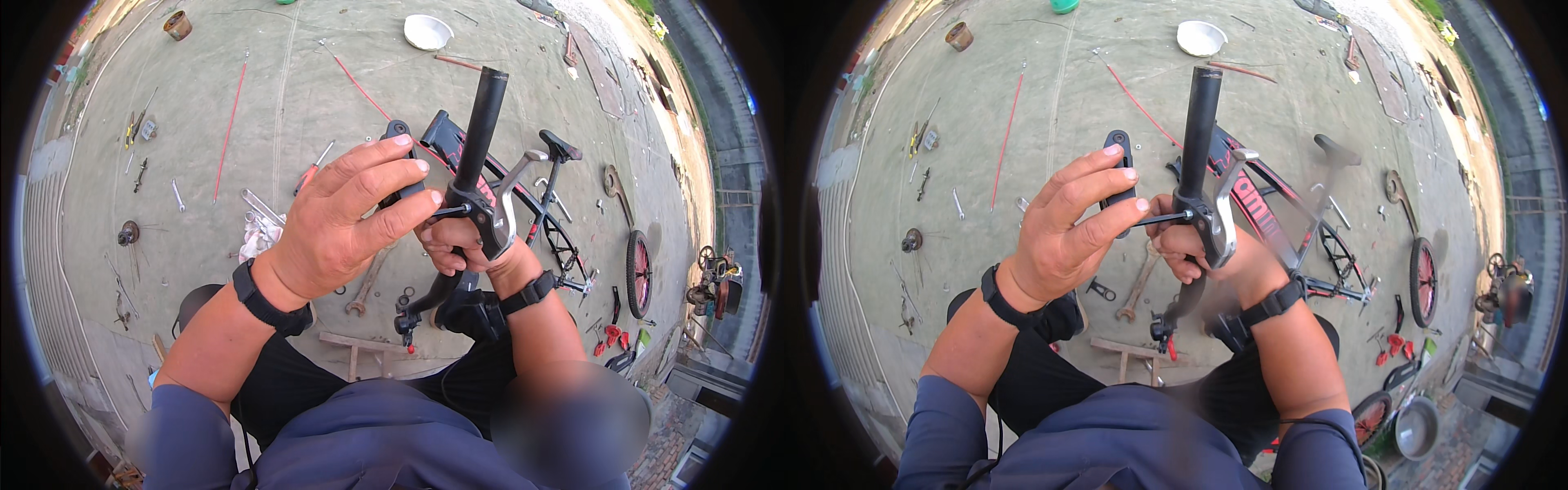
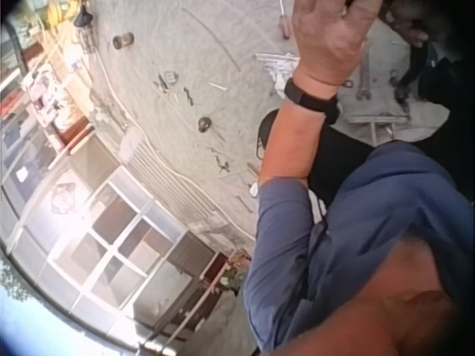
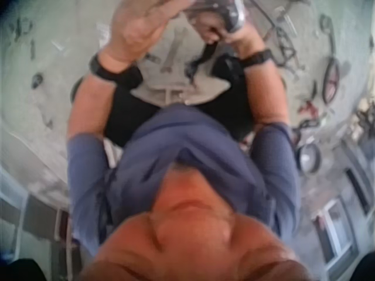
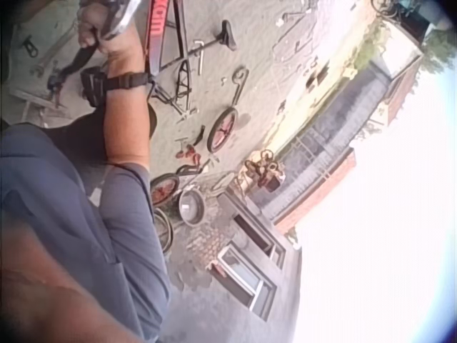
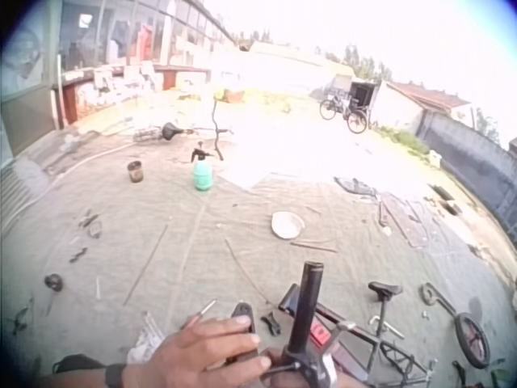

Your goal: The person assembles a bicycle handlebar by attaching a gear shifter and brake lever to the handlebar stem. They use a multi-tool to tighten the components and ensure they are securely fastened.

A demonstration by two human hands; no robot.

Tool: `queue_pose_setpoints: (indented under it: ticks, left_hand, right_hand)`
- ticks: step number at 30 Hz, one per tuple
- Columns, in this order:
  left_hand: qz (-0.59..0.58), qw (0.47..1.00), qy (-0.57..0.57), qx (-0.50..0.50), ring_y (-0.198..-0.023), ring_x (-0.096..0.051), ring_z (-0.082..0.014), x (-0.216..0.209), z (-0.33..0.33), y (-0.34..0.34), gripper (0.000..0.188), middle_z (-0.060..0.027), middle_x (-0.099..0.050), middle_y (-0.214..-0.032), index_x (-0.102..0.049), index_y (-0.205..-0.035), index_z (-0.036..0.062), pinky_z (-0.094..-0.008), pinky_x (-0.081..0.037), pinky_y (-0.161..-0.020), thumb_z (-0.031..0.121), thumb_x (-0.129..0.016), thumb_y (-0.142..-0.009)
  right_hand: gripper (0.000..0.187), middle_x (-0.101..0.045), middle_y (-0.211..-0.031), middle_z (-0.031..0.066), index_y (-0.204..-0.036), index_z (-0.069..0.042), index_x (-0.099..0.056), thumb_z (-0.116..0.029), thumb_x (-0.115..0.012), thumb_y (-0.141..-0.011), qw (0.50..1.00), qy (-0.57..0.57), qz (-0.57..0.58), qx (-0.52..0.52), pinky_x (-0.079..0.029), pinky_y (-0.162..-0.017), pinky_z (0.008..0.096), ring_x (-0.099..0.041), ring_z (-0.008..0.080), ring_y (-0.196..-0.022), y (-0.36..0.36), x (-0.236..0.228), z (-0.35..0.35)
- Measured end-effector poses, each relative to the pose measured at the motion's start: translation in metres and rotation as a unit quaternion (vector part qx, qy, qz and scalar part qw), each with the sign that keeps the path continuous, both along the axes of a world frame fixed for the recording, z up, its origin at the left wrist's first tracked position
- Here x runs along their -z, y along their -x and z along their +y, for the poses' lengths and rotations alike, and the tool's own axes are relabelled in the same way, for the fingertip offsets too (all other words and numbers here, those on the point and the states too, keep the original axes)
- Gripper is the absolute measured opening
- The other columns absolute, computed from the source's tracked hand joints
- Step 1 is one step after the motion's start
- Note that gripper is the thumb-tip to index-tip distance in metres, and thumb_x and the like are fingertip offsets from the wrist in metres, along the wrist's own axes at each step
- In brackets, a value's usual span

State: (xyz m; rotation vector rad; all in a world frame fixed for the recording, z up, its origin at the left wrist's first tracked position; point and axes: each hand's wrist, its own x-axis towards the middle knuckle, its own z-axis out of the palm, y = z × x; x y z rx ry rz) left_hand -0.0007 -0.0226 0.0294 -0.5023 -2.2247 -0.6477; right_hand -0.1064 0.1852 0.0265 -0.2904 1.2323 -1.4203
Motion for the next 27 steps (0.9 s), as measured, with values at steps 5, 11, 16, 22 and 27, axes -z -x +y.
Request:
queue_pose_setpoints:
  ticks: [5, 11, 16, 22, 27]
  left_hand:
    - [0.021, 1.0, 0.012, 0.002, -0.126, -0.063, -0.0292, 0.0001, 0.0001, 0.0018, 0.041, -0.0048, -0.068, -0.126, -0.074, -0.116, 0.0171, -0.0395, -0.06, -0.092, 0.005, -0.076, -0.077]
    - [-0.046, 0.999, -0.012, 0.003, -0.124, -0.063, -0.0322, -0.0027, 0.0015, -0.0036, 0.048, -0.0072, -0.067, -0.125, -0.074, -0.117, 0.0134, -0.0418, -0.058, -0.096, -0.006, -0.075, -0.073]
    - [-0.015, 1.0, 0.0, 0.006, -0.115, -0.066, -0.0297, -0.0037, 0.0009, -0.0011, 0.051, -0.0069, -0.067, -0.12, -0.072, -0.12, 0.0114, -0.0396, -0.057, -0.088, -0.002, -0.077, -0.071]
    - [-0.104, 0.992, -0.068, 0.039, -0.105, -0.067, -0.0317, -0.0047, 0.0055, -0.0067, 0.059, -0.0107, -0.066, -0.118, -0.067, -0.123, 0.0051, -0.0407, -0.056, -0.087, -0.003, -0.082, -0.066]
    - [-0.101, 0.992, -0.059, 0.042, -0.105, -0.066, -0.0315, -0.0045, 0.0029, -0.0061, 0.061, -0.011, -0.067, -0.118, -0.066, -0.124, 0.0047, -0.0411, -0.056, -0.085, 0.0, -0.085, -0.066]
  right_hand:
    - [0.021, -0.054, -0.071, 0.0026, -0.103, 0.003, -0.057, -0.005, -0.06, -0.085, 1.0, -0.013, 0.017, -0.007, -0.042, -0.047, 0.0262, -0.05, 0.0099, -0.048, -0.0015, -0.0029, 0.0005]
    - [0.022, -0.053, -0.069, 0.0022, -0.103, 0.003, -0.056, -0.006, -0.06, -0.083, 0.999, -0.021, 0.021, -0.009, -0.042, -0.047, 0.0261, -0.051, 0.0101, -0.048, 0.0015, -0.0006, 0.0017]
    - [0.021, -0.054, -0.069, 0.0021, -0.102, 0.001, -0.055, -0.008, -0.06, -0.083, 0.998, -0.029, 0.049, -0.018, -0.043, -0.047, 0.0261, -0.051, 0.0101, -0.048, 0.0034, -0.0082, -0.001]
    - [0.019, -0.052, -0.067, 0.0, -0.1, 0.0, -0.055, -0.009, -0.061, -0.085, 0.995, -0.051, 0.088, -0.011, -0.043, -0.046, 0.0264, -0.052, 0.0093, -0.047, 0.0066, -0.0039, -0.0005]
    - [0.016, -0.051, -0.065, -0.0001, -0.1, 0.0, -0.055, -0.009, -0.061, -0.088, 0.991, -0.053, 0.123, -0.016, -0.043, -0.046, 0.0265, -0.052, 0.0097, -0.046, 0.0078, -0.0076, -0.0005]
